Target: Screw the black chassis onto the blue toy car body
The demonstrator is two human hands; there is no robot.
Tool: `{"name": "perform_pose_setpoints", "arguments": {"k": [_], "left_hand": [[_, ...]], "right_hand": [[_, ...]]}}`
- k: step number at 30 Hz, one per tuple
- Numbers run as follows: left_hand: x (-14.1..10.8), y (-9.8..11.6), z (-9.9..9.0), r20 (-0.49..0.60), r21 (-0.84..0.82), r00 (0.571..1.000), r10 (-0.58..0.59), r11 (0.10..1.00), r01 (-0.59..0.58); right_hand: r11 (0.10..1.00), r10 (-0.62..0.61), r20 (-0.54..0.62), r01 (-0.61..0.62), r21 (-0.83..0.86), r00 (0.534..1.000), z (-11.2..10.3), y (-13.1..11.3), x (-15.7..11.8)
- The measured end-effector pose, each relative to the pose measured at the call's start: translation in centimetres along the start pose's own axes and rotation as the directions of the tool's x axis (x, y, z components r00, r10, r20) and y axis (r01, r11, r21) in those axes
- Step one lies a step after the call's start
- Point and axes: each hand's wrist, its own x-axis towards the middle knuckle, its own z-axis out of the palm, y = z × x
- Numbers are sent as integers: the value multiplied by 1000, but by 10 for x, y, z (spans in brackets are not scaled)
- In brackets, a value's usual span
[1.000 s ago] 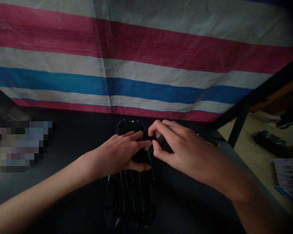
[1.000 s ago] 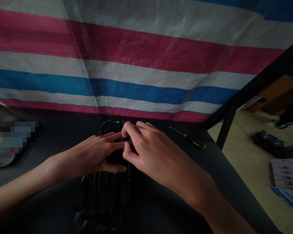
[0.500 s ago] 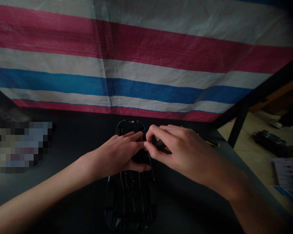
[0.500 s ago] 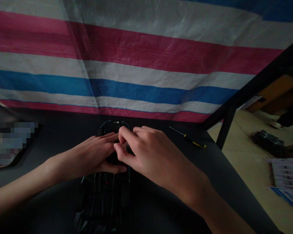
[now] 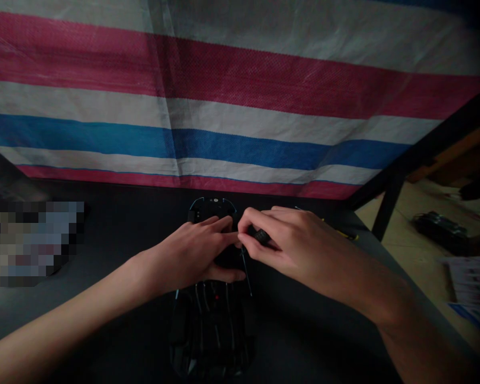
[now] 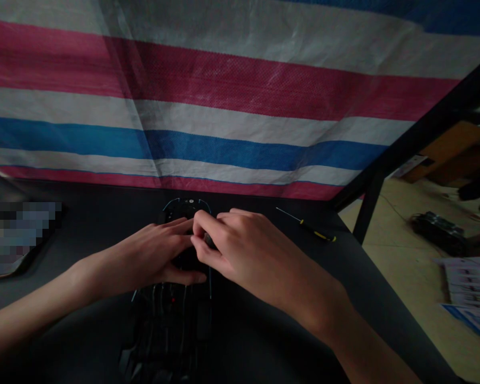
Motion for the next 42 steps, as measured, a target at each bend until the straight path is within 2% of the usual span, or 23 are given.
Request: {"name": "perform_pose_setpoints", "arguments": {"k": [6,13,17,32,34,39,42], "left_hand": [[-1,-3,4,-71,-12,996,57,998,-58],[0,-4,3,-1,-3,1000,15,1000,-15],[0,-4,2,-2,-17,1000,22,1000,-22],[0,-4,2,-55,-33,998,40,999,-42],[0,-3,3,-60,-19,997,38,999,-39],[-1,-4,4,-35,21,999,24,1000,-23],[-1,-6,5,-30,25,999,36,999,-35]], "right_hand": [[997,-73,-64,75,36,995,0,-1,0],[999,21,-21,-21,25,1000,0,1,1],[996,-54,-40,57,66,998,0,3,1],[976,-214,-46,212,-47,976,-1,8,4],[979,-200,-60,197,-53,978,-1,7,4],[998,-51,-78,49,-32,996,2,7,3],[999,-33,-83,32,-7,996,3,8,2]]}}
